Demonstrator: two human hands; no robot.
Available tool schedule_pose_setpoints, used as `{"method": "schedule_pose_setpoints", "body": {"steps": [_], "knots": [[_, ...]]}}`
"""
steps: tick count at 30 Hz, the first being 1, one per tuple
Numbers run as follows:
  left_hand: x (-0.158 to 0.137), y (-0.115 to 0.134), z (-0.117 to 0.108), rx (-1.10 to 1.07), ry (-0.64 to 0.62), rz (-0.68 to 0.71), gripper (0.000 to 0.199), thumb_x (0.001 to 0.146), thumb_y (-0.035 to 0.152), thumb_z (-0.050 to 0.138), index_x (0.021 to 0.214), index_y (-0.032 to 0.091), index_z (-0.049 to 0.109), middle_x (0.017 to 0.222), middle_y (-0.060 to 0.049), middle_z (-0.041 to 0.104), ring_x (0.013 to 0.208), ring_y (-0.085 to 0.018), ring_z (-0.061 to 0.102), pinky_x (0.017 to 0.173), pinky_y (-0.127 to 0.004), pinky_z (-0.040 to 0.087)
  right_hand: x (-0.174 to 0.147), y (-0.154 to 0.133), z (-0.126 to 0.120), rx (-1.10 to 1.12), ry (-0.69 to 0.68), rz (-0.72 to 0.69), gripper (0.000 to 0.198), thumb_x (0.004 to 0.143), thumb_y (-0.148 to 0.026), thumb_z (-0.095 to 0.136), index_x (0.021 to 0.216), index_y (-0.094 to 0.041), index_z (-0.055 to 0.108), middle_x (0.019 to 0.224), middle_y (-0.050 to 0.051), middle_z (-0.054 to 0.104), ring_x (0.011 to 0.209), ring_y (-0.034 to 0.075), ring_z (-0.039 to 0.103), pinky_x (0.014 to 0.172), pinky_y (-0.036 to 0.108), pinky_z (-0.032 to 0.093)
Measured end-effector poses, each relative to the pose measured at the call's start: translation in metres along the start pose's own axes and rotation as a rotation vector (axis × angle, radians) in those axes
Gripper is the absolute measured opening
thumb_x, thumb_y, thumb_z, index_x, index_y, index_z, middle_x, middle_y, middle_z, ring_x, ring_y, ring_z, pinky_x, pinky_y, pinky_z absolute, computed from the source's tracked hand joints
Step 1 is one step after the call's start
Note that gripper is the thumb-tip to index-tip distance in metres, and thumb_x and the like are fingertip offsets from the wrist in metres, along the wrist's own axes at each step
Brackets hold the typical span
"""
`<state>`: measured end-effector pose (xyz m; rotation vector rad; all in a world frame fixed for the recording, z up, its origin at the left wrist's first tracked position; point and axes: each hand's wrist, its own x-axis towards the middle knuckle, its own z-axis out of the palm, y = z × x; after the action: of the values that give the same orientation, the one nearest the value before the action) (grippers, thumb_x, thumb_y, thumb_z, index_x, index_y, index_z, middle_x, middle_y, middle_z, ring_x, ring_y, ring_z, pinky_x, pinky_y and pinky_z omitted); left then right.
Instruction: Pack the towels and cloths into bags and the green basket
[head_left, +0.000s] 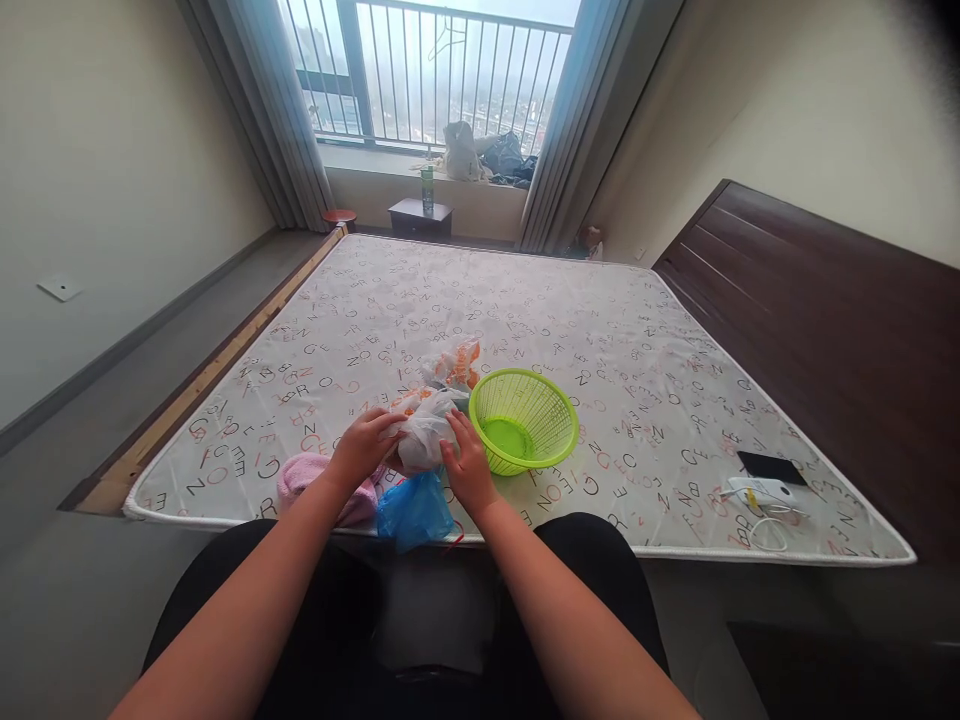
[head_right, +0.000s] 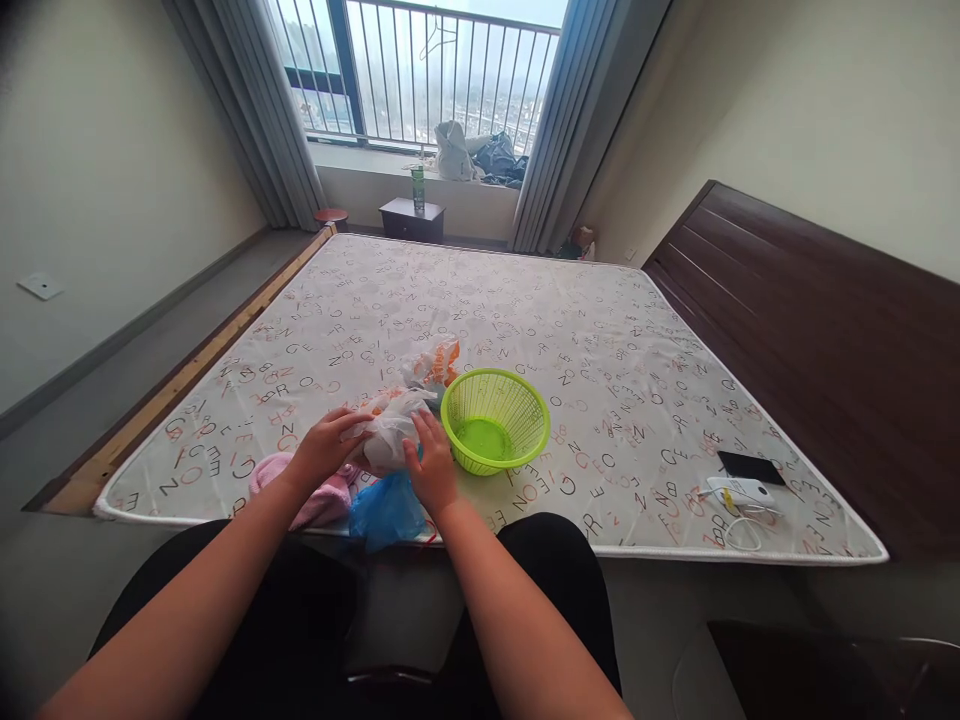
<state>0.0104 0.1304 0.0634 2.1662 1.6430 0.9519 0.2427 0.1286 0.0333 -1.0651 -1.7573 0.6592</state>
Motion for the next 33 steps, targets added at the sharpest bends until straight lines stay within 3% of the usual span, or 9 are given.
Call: {"method": "schedule_pose_setpoints", "body": {"steps": [4,9,12,16,22,26,29,33], "knots": [[-0.005,0.004,0.014,0.007,-0.038,0.076,0.023,0.095,0.026,0.058,0.113,0.024,0.072,0.105,-0.006,0.07,0.099,-0.02,0.066,0.091,-0.033,0.053,0.001,0.003,0.001,-0.06,-0.062,-0.019,0.032,0.101,-0.035,0.052,0.128,-0.024,0.067,0.13,0.009,0.068,0.125,0.024,0.06,0.113,0.043,0.043],[-0.007,0.011,0.024,0.023,-0.034,0.14,0.017,0.095,0.024,0.058,0.103,0.025,0.073,0.103,-0.005,0.072,0.099,-0.021,0.066,0.092,-0.034,0.051,-0.002,0.014,0.004,-0.14,-0.075,0.108,0.03,0.093,-0.032,0.063,0.12,-0.02,0.068,0.117,0.011,0.071,0.109,0.026,0.066,0.1,0.042,0.05],[-0.008,0.015,0.026,0.036,-0.016,0.101,0.015,0.093,0.022,0.058,0.097,0.025,0.072,0.099,-0.005,0.072,0.096,-0.021,0.066,0.09,-0.034,0.05,-0.003,0.018,0.006,-0.152,-0.124,0.164,0.024,0.091,-0.023,0.062,0.113,-0.021,0.068,0.113,0.009,0.072,0.102,0.025,0.067,0.094,0.04,0.052],[-0.007,0.019,0.024,-0.031,0.122,-0.109,0.009,0.089,0.026,0.061,0.091,0.023,0.069,0.093,-0.004,0.072,0.092,-0.022,0.066,0.087,-0.035,0.05,0.001,0.018,0.003,-0.179,-0.1,0.18,0.019,0.091,-0.019,0.054,0.105,-0.021,0.067,0.106,0.009,0.071,0.097,0.023,0.065,0.088,0.037,0.05],[0.006,0.005,-0.005,-0.305,0.589,-0.642,0.028,0.083,0.047,0.068,0.083,0.019,0.062,0.074,0.0,0.063,0.067,-0.017,0.056,0.064,-0.028,0.046,0.011,0.021,-0.008,-0.163,-0.035,0.22,0.013,0.089,-0.021,0.047,0.089,-0.021,0.06,0.084,0.004,0.065,0.079,0.02,0.059,0.073,0.03,0.044],[0.011,-0.012,-0.022,-0.514,0.801,-0.745,0.031,0.085,0.049,0.064,0.085,0.02,0.053,0.071,0.004,0.053,0.059,-0.012,0.047,0.056,-0.025,0.041,0.008,0.024,-0.006,-0.199,-0.059,0.243,0.011,0.083,-0.019,0.046,0.084,-0.021,0.056,0.077,0.002,0.06,0.072,0.018,0.055,0.069,0.029,0.041],[0.01,-0.014,-0.022,-0.51,0.767,-0.732,0.033,0.088,0.052,0.06,0.085,0.02,0.051,0.069,0.005,0.05,0.059,-0.012,0.044,0.055,-0.024,0.04,0.003,0.019,-0.001,-0.245,-0.124,0.216,0.013,0.079,-0.018,0.048,0.088,-0.02,0.057,0.083,0.004,0.061,0.076,0.019,0.056,0.072,0.03,0.044],[0.007,-0.002,-0.012,-0.419,0.619,-0.642,0.033,0.09,0.052,0.058,0.083,0.02,0.056,0.07,0.003,0.054,0.062,-0.013,0.047,0.056,-0.024,0.039,0.0,0.011,0.002,-0.218,-0.108,0.156,0.037,0.084,-0.025,0.054,0.12,-0.018,0.057,0.114,0.013,0.066,0.102,0.026,0.062,0.09,0.038,0.048]]}}
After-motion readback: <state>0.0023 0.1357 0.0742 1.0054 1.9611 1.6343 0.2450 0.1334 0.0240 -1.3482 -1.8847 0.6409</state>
